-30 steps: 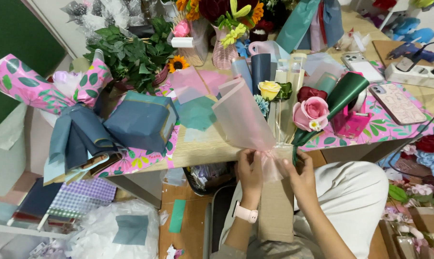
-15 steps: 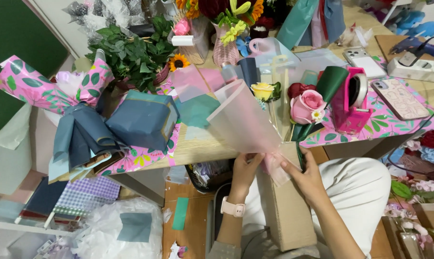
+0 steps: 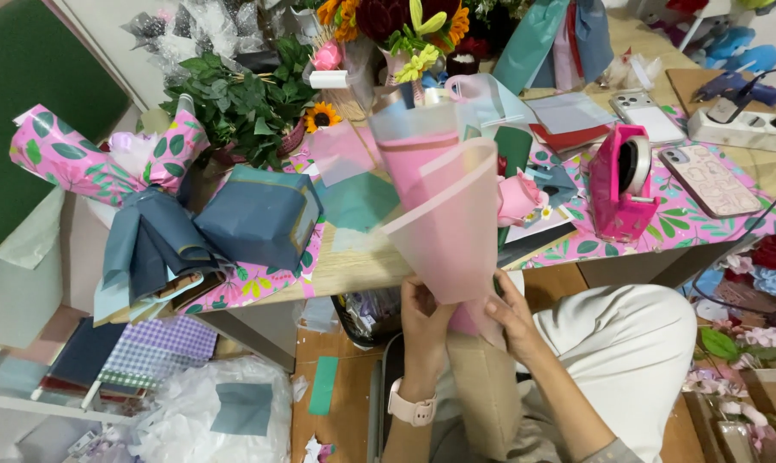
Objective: The person wraps a bouquet of artificial flowers using pink and blue translucent paper. They fold the paper around the stems, secure it with tape from a dispenser, and adjust the layers to form a finished bouquet.
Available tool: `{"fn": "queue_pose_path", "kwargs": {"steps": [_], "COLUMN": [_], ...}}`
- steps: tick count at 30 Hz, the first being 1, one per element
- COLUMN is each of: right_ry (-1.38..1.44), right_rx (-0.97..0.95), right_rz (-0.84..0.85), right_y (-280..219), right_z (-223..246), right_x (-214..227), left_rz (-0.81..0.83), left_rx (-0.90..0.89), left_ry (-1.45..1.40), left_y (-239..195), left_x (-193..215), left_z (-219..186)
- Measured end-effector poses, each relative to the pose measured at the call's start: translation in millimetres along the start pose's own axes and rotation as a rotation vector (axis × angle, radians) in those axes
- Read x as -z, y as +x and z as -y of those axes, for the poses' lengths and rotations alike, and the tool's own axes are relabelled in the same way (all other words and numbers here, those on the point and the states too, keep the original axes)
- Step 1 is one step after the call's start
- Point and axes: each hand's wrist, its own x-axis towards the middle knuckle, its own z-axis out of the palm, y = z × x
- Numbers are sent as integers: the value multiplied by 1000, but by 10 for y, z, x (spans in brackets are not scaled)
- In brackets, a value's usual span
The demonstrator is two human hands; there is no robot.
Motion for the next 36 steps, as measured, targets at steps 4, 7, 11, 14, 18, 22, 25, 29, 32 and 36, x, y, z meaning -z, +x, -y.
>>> {"fn": "queue_pose_path", "kwargs": {"steps": [4,7,11,14,18,22,25,29,32,36], "right_ry": [-34,-220,-254,-251,-338,-536,-557,-656,-711,-727], "right_rx": [42,-20,61,114,158,333,479,694,678,587], "right_rz": [107,185,125,53,-3,-50,-127,32,160,265], "right_y": [108,71,-81,-80,-79,135,364,662,841,1033], "right_z": [-60,-13,231,57,-140,390,1107,1886,2106,2152], "right_x": [-122,-91,-225,-139,53,189,165,-16,-85,-50], "left_rz": [-27,-166,-248,-265,-299,-302,-295,-295,-286,-281], "left_rx": [-99,-290,-357,-394,-551,-563,-530,-567,-588,-588], "left_ry": [100,98,370,481,607,643,640,670,673,671], "left_y": [-39,-118,-125,24,79,133,110,105,89,93], "left_x": [-42,-46,-157,-119,-93,-24,5,11,10,3], "left_z": [-211,-74,-72,256,440,492,479,478,442,426]}}
